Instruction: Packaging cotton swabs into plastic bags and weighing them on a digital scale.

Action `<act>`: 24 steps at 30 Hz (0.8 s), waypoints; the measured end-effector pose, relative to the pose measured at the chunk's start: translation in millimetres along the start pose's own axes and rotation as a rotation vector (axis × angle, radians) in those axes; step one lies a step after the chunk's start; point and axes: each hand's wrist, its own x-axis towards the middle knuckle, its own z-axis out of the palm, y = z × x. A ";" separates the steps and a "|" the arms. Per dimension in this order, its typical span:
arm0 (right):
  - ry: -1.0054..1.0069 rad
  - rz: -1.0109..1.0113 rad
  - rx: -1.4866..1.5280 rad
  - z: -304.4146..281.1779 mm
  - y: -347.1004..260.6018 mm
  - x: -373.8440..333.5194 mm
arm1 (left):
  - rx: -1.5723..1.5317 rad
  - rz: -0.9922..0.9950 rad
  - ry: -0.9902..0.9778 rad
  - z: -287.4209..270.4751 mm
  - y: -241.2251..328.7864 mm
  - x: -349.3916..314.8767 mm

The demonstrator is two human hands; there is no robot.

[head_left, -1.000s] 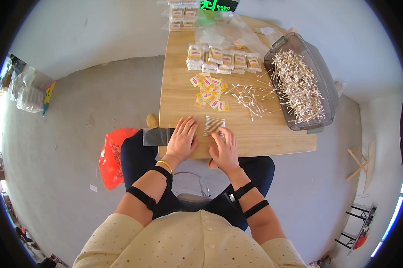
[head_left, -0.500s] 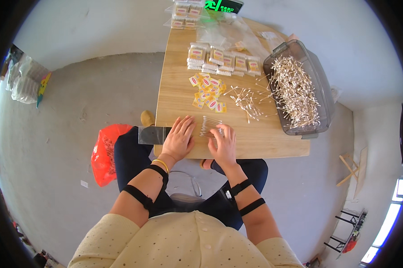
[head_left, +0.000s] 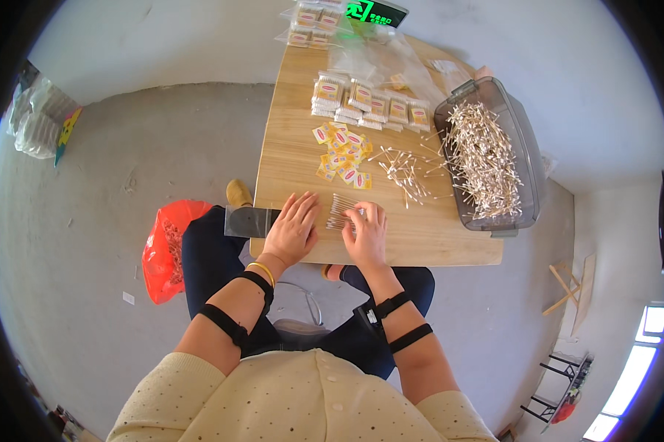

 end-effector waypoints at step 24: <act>0.012 0.017 -0.027 0.1 3.9 13.8 | 0.004 0.015 0.027 1.7 -2.7 -2.1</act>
